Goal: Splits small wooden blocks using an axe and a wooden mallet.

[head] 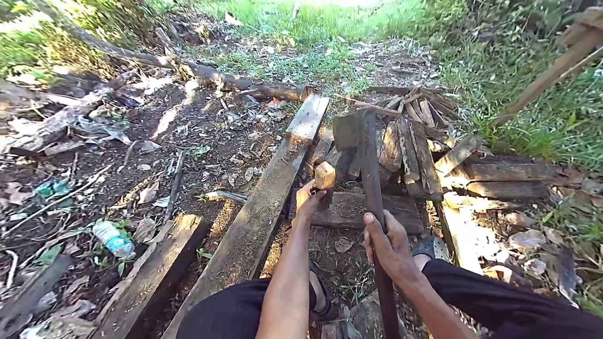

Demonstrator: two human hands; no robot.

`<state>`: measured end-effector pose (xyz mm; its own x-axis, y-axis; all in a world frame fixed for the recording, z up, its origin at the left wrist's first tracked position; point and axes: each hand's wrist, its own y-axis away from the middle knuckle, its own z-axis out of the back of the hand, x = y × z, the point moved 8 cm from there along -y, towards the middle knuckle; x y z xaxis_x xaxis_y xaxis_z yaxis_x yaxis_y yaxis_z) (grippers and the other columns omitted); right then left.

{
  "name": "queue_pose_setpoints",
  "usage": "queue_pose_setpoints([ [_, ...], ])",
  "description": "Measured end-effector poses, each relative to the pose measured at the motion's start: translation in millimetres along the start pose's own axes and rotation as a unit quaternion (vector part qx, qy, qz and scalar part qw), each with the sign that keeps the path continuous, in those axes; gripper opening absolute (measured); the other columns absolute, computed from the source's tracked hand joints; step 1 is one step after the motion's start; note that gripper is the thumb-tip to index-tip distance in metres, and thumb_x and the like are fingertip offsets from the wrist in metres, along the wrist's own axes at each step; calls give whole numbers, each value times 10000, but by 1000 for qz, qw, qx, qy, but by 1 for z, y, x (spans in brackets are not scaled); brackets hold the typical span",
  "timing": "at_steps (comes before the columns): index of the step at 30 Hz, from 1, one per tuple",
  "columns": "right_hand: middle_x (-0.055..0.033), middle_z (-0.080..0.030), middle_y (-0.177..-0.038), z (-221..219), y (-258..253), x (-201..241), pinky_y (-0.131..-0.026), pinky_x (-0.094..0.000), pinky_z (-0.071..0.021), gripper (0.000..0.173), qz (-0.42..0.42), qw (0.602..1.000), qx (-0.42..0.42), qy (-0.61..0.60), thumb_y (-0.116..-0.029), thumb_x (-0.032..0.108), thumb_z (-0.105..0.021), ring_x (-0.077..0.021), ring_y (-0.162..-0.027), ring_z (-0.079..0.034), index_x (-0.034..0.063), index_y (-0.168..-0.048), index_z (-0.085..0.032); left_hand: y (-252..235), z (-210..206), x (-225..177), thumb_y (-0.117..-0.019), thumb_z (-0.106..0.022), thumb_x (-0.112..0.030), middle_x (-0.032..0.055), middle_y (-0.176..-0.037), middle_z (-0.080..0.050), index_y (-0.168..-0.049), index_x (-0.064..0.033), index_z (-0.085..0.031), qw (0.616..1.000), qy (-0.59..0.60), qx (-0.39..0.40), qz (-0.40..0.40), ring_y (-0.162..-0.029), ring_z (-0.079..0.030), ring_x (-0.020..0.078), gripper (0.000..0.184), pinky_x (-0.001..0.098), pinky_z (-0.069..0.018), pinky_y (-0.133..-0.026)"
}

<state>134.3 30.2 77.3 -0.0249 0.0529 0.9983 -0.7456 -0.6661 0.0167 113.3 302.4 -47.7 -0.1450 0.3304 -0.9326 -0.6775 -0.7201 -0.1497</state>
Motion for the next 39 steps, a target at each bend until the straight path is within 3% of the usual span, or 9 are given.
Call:
queue_pose_setpoints([
  [4, -13, -580, -603, -7, 10, 11, -370, -356, -541, 616, 30, 999, 7, 38, -1064, 623, -297, -174, -410, -566, 72, -1054, -571, 2, -2, -1, -843, -822, -186, -2, -1091, -763, -1189, -155, -746, 1000, 13, 8, 6, -1039, -717, 106, 355, 410, -598, -967],
  [11, 26, -573, -625, -2, 26, 94, -386, -327, -537, 598, 285, 957, -47, 4, -1041, 645, -352, -121, -451, -572, 86, -1056, -565, 4, 4, 3, -857, -814, -225, -11, -1096, -768, -1205, -179, -748, 1000, -19, -8, 11, -1030, -722, 99, 357, 412, -597, -960],
  [14, 29, -593, -661, 1, 26, 101, -425, -319, -545, 587, 338, 939, -61, 1, -1035, 658, -355, -116, -495, -588, 116, -1071, -578, 4, 2, 3, -864, -812, -238, -3, -1087, -771, -1212, -177, -745, 999, -39, -11, 2, -1008, -729, 109, 359, 433, -599, -947],
  [16, 32, -568, -646, -1, 22, 77, -424, -310, -533, 601, 301, 951, -57, 49, -1044, 645, -346, -102, -485, -568, 90, -1055, -576, 5, 1, 0, -869, -814, -227, -2, -1106, -768, -1224, -182, -741, 999, -42, -12, -9, -1021, -727, 111, 365, 440, -597, -957],
  [18, 16, -528, -599, -2, 14, 23, -400, -343, -510, 636, 174, 973, -43, 144, -1049, 647, -342, -121, -443, -531, 58, -1036, -584, 8, -1, 0, -868, -819, -255, -4, -1114, -767, -1241, -197, -734, 998, -56, -15, -7, -1029, -725, 119, 387, 456, -591, -960],
  [21, -21, -549, -604, 3, 5, -52, -466, -417, -539, 669, -13, 969, -15, 245, -1023, 698, -328, -182, -470, -567, 93, -1021, -614, 8, -9, -1, -867, -814, -298, 0, -1106, -767, -1233, -185, -737, 997, -76, -18, -6, -1040, -723, 125, 391, 447, -589, -976],
  [30, -18, -535, -572, 8, 7, -64, -404, -386, -528, 651, -58, 984, -5, 167, -1006, 720, -356, -177, -407, -540, 112, -997, -591, 8, -18, -9, -876, -801, -286, 68, -1204, -732, -1282, -118, -695, 994, -111, -7, -9, -1121, -698, 184, 452, 457, -556, -1025],
  [35, -16, -533, -564, 6, 6, -69, -412, -385, -527, 658, -48, 985, -7, 165, -998, 731, -361, -175, -409, -541, 115, -977, -594, 5, -21, -15, -801, -850, -453, 114, -1331, -663, -1431, -120, -568, 985, -168, 26, 4, -1218, -648, 269, 766, 528, -519, -1060],
  [39, -25, -531, -567, 7, 9, -56, -387, -366, -516, 660, -74, 990, 17, 118, -992, 735, -371, -179, -398, -532, 113, -974, -589, 0, -20, -19, -873, -770, -446, 82, -1185, -738, -1298, -150, -685, 976, -213, 33, 28, -1136, -693, 250, 525, 525, -536, -1014],
])
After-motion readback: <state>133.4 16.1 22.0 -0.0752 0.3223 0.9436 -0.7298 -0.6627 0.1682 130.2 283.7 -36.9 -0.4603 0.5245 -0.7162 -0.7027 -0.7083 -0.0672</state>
